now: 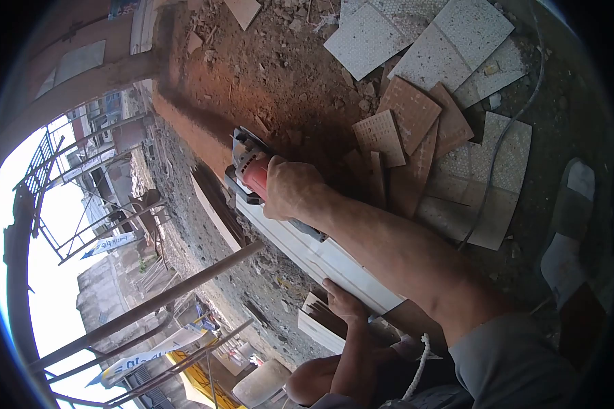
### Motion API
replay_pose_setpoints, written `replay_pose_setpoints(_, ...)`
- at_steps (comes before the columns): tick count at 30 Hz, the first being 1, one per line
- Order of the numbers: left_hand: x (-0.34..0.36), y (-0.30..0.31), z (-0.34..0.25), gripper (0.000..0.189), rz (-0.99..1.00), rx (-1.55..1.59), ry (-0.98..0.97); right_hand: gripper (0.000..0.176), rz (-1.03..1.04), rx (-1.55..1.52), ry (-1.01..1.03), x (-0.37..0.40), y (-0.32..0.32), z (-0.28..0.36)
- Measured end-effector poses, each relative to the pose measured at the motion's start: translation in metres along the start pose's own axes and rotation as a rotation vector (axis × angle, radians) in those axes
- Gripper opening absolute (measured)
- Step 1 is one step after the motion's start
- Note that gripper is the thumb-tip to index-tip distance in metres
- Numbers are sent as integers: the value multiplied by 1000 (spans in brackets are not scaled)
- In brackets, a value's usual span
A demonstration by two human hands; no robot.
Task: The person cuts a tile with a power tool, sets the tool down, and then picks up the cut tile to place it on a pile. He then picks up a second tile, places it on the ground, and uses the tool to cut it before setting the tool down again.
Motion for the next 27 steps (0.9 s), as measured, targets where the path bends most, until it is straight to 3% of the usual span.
replay_pose_setpoints(12, -4, 1, 4, 72, 62, -10, 10, 69, 20, 56, -8, -50, -6, 9)
replay_pose_setpoints(27, -8, 0, 6, 69, 11, 70, 4, 70, 32, 50, -7, -30, -4, 4)
Point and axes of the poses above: each hand's wrist, its own x-axis away from the middle knuckle, its own y-axis out of the back of the hand, z = x × y, the point moved 7 cm from there along -x, towards the middle knuckle, and after that the axes turned 11 degrees about y, right-handed, at the moved point
